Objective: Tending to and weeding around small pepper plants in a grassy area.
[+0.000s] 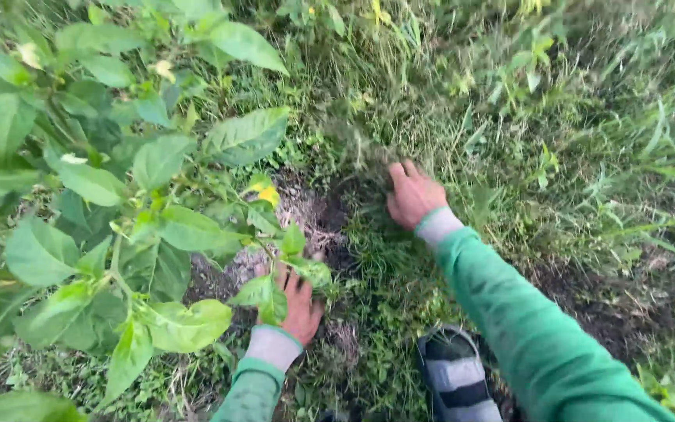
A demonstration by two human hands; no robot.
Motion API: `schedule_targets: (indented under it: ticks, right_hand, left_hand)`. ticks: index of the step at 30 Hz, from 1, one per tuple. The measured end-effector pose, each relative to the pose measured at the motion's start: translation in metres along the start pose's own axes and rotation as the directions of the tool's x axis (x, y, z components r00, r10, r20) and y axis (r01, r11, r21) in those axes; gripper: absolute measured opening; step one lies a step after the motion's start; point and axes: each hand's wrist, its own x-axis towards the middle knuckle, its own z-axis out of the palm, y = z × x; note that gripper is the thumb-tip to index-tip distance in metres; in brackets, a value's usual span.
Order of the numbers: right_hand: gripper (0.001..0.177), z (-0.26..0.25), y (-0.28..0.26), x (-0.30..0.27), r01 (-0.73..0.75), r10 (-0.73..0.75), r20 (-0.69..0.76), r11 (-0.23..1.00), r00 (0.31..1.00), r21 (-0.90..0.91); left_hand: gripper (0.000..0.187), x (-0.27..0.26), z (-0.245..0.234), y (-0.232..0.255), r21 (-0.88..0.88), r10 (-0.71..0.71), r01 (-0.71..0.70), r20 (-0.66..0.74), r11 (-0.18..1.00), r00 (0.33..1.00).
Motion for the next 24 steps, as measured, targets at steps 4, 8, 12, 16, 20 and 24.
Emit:
schedule_targets:
  ticks: [4, 8, 12, 16, 20, 24]
  right_hand:
    - [0.055, -0.014, -0.047, -0.024, 0.430, -0.431, -0.036, 0.902, 0.901, -0.044]
    - [0.054, 0.028, -0.048, -0.025, 0.519, -0.513, 0.075, 0.846, 0.855, -0.125]
    - [0.022, 0.064, -0.026, -0.009, 0.402, -0.401, 0.073, 0.916, 0.913, -0.006]
    - [0.015, 0.096, -0.019, -0.014, 0.260, -0.260, -0.014, 0.960, 0.966, 0.109]
    - [0.023, 0.133, 0.018, -0.002, 0.102, -0.082, -0.126, 0.981, 0.989, 0.163]
    - [0.035, 0.072, 0.040, -0.017, -0.008, 0.161, -0.269, 0.869, 0.950, 0.494]
  left_hand:
    - [0.072, 0.004, 0.034, 0.043, -0.059, 0.228, -0.236, -0.118, 0.970, 0.967]
    - [0.072, -0.024, 0.008, 0.096, -0.045, 0.389, -0.396, -0.113, 0.917, 0.914]
    - [0.069, -0.022, -0.002, 0.087, -0.164, 0.405, -0.411, -0.070, 0.897, 0.912]
    - [0.066, -0.034, 0.000, 0.068, -0.249, 0.371, -0.389, -0.119, 0.887, 0.921]
    - [0.070, -0.041, -0.001, 0.049, -0.311, 0.354, -0.382, -0.143, 0.871, 0.924]
    - [0.072, -0.042, 0.000, 0.052, -0.361, 0.315, -0.355, -0.167, 0.862, 0.934]
